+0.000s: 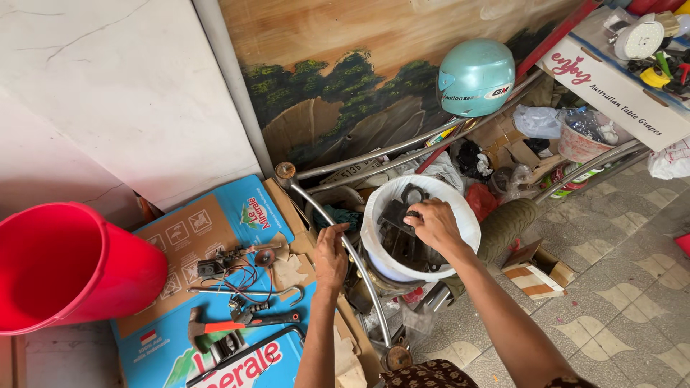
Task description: The person sorts through tools and metal mechanical parts spread on a workbench and on the floor, picking up items one at a time and placing them into a red bucket and a white bucket. They handle a hammer, a pry bar, pistons, and small metal fittings while clearing the work surface.
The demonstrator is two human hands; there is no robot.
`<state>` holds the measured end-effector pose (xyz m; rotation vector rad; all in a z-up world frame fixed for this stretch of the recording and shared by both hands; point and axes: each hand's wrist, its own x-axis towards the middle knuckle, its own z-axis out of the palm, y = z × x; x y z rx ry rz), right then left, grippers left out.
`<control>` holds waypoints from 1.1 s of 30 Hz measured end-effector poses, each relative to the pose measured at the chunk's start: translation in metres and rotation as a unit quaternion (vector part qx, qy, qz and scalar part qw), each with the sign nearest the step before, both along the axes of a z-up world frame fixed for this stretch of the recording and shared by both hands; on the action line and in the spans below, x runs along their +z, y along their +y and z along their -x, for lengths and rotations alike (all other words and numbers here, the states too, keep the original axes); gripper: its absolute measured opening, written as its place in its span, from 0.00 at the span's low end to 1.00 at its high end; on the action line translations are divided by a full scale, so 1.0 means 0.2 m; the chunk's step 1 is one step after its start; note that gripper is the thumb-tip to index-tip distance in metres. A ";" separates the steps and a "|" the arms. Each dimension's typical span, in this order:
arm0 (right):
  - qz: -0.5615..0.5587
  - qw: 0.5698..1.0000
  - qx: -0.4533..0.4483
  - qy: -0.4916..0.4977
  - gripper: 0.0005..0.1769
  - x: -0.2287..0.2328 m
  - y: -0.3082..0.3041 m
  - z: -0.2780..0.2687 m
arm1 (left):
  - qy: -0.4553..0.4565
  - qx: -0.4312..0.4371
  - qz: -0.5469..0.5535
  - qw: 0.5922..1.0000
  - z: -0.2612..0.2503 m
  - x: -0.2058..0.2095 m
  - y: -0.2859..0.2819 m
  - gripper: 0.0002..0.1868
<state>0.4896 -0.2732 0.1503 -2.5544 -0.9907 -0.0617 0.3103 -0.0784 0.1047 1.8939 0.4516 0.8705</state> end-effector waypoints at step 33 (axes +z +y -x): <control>0.200 0.970 0.126 -0.050 0.22 -0.65 0.21 -0.22 | 0.098 0.035 0.035 0.994 -0.08 0.04 -0.14 0.13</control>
